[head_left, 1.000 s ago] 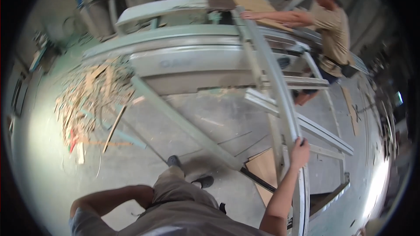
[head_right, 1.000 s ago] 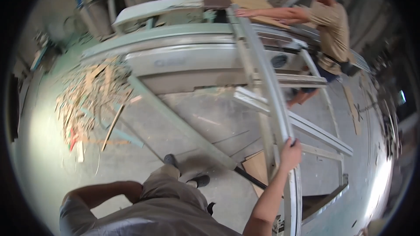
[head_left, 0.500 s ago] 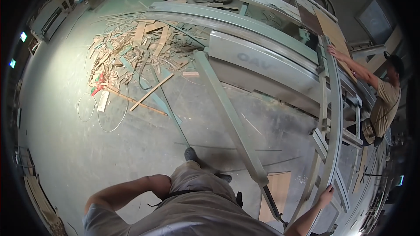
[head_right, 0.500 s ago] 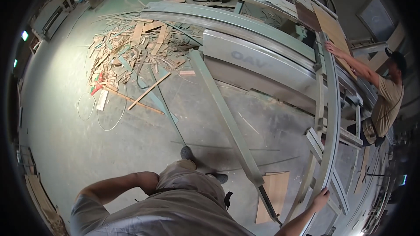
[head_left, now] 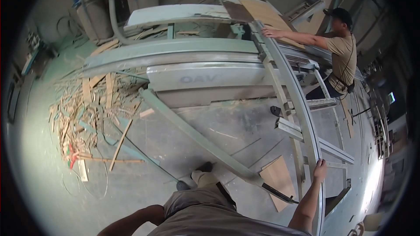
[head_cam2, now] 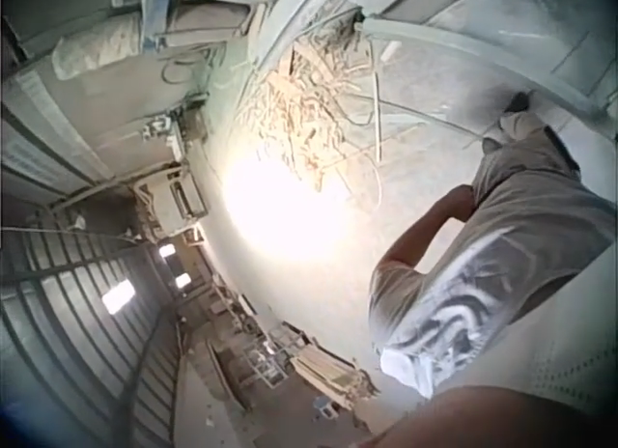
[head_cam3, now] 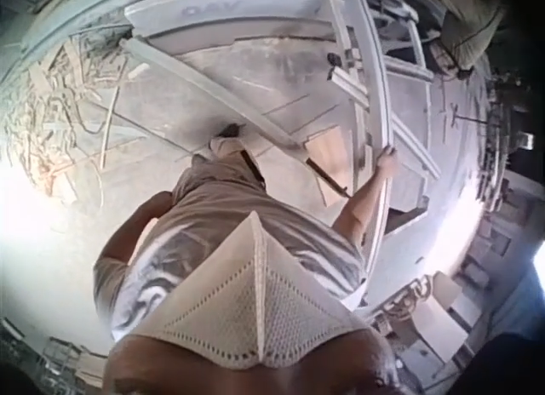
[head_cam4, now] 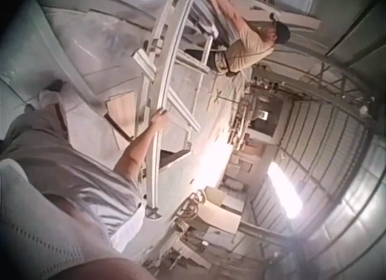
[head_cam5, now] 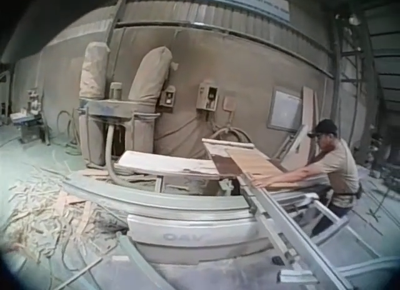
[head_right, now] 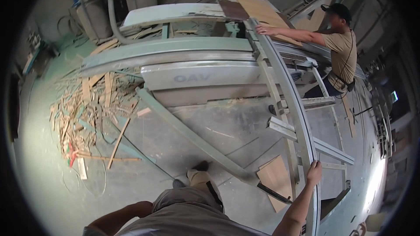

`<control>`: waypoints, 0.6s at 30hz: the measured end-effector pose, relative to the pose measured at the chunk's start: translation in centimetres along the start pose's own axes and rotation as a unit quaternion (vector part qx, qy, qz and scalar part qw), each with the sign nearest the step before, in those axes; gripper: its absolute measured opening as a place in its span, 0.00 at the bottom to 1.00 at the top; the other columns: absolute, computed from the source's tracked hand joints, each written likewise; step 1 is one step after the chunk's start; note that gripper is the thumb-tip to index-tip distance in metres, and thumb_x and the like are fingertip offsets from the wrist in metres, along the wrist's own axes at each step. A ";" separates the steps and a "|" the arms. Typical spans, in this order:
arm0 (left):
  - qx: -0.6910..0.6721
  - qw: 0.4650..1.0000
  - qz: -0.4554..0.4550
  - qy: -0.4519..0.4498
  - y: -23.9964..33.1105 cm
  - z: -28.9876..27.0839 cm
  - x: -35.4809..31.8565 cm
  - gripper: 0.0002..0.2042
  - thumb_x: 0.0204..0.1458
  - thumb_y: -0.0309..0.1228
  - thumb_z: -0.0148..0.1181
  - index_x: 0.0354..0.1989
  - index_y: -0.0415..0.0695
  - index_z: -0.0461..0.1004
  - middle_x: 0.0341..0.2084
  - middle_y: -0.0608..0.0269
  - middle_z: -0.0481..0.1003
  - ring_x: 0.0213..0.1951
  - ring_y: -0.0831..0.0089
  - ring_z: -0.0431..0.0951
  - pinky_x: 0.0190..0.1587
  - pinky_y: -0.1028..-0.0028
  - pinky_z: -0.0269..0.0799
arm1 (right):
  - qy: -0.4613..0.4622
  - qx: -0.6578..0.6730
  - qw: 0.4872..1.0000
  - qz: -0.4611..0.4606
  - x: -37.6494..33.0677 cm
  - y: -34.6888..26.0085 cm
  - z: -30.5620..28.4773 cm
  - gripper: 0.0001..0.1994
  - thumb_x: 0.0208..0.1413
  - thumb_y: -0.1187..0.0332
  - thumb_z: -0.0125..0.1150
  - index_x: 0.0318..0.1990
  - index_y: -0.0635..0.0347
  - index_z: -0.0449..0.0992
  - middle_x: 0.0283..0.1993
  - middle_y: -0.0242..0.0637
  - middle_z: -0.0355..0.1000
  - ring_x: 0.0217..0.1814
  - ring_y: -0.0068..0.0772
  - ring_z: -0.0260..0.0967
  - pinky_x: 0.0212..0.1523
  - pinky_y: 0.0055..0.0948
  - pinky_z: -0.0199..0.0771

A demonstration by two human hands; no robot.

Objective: Cutting large wood panels into smaller pieces using a sliding table saw and marking them with a pencil.

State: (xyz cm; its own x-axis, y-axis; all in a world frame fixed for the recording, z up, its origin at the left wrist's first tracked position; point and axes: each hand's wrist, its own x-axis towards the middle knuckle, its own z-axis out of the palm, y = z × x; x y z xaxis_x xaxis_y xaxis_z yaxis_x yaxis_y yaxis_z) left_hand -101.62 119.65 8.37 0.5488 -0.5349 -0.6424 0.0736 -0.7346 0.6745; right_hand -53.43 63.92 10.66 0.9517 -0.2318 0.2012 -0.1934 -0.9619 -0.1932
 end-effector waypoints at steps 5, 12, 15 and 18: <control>-0.027 0.996 -0.076 0.039 -3.4 -0.4 2.4 0.14 0.38 0.40 0.58 0.30 0.46 0.77 0.28 0.48 0.75 0.36 0.48 0.75 0.39 0.60 0.71 | 0.002 -0.014 0.999 0.045 -1.0 -2.4 -1.3 0.19 0.59 0.53 0.40 0.44 0.57 0.71 0.42 0.47 0.71 0.44 0.55 0.67 0.42 0.46 0.66; 0.006 0.997 -0.078 0.021 -2.3 -8.7 6.5 0.11 0.40 0.39 0.55 0.24 0.45 0.77 0.24 0.48 0.75 0.33 0.49 0.75 0.39 0.59 0.71 | 0.020 -0.005 0.998 0.054 -0.7 -1.9 -1.4 0.18 0.58 0.55 0.43 0.46 0.57 0.71 0.42 0.45 0.71 0.43 0.52 0.67 0.42 0.44 0.65; 0.090 0.996 0.017 0.008 -1.7 -12.1 8.2 0.11 0.38 0.40 0.56 0.23 0.45 0.77 0.22 0.50 0.75 0.32 0.51 0.76 0.38 0.59 0.72 | 0.010 -0.010 0.998 0.059 -0.7 -1.5 -0.5 0.18 0.58 0.56 0.45 0.48 0.57 0.70 0.42 0.45 0.71 0.45 0.50 0.67 0.44 0.43 0.64; 0.164 0.969 -0.029 -0.184 3.1 -17.8 9.3 0.15 0.41 0.38 0.56 0.32 0.39 0.76 0.36 0.42 0.74 0.41 0.48 0.74 0.43 0.61 0.71 | 0.020 -0.003 0.998 0.064 -0.6 -1.9 -1.4 0.18 0.58 0.56 0.45 0.48 0.58 0.70 0.42 0.45 0.71 0.44 0.50 0.67 0.44 0.42 0.64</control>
State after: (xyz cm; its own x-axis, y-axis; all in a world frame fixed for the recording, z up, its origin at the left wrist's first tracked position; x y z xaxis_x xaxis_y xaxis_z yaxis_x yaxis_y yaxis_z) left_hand -81.49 119.82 10.96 0.2140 -0.5564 -0.8029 -0.2070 -0.8291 0.5194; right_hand -53.93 65.67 12.29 0.9089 -0.3580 0.2137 -0.3140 -0.9250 -0.2142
